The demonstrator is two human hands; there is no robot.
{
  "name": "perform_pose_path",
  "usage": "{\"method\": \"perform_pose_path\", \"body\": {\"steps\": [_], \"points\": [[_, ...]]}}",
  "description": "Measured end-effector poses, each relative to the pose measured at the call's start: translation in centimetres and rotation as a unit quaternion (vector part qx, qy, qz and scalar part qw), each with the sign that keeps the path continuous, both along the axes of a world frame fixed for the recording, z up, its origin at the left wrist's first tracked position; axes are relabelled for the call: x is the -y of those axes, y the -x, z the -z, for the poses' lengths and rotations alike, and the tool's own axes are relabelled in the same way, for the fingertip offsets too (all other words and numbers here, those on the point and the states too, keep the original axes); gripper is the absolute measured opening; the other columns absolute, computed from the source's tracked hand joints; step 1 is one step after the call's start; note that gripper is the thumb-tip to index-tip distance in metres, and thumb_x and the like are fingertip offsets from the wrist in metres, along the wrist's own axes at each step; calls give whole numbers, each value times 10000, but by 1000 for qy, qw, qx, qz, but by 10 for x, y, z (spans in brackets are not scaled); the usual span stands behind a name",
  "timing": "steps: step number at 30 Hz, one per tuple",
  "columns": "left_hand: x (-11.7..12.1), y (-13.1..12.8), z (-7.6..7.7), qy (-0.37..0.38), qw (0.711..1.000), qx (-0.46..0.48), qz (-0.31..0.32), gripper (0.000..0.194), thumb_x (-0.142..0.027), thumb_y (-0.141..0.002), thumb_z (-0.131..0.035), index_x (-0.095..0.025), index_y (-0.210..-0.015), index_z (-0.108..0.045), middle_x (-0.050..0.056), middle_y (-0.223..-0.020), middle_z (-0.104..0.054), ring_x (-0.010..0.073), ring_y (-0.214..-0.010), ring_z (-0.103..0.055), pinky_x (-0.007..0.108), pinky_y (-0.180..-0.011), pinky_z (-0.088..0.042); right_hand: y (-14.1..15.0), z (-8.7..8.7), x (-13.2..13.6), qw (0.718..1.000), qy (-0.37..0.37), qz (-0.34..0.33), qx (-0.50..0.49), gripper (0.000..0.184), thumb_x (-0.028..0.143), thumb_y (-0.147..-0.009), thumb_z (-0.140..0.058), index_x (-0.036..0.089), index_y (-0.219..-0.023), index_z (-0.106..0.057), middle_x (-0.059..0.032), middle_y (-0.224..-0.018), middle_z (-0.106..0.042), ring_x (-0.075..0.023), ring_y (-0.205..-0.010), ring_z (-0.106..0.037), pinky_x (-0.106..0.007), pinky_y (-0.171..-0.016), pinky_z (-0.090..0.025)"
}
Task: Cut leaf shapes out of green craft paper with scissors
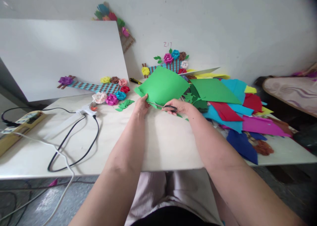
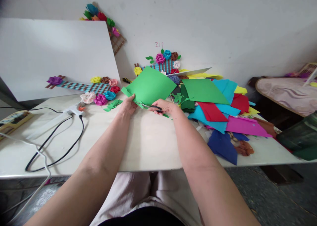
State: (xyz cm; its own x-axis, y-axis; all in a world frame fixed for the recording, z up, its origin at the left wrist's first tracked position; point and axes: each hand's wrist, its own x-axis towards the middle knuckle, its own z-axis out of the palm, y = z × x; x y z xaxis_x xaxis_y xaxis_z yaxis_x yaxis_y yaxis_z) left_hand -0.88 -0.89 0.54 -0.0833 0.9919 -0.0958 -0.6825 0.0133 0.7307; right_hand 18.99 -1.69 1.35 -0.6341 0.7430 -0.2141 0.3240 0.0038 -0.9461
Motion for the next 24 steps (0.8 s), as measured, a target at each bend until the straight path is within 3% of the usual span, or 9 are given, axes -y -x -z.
{"method": "perform_pose_path", "body": {"steps": [8, 24], "points": [[-4, 1, 4, -2, 1000, -20, -5, 279, -143, -811, -580, -149, -1090, -588, 35, -837, -703, 137, -696, -659, 269, -726, -545, 1, 0, 1, 999, -35, 0, -2, 154, 224, -779, -668, 85, -746, -610, 32, -464, -525, -23, -312, -347, -152, -283, -251], [-5, 3, 5, -6, 999, -51, 3, 171, -142, -792, -604, -134, -962, -617, 18, -738, -677, 124, -613, -623, 262, -689, -534, 0, -8, 3, 999, -31, -20, -3, 141, 200, -762, -655, 81, -708, -602, 47, -431, -471, -18, -313, -283, -161, -284, -202]]}}
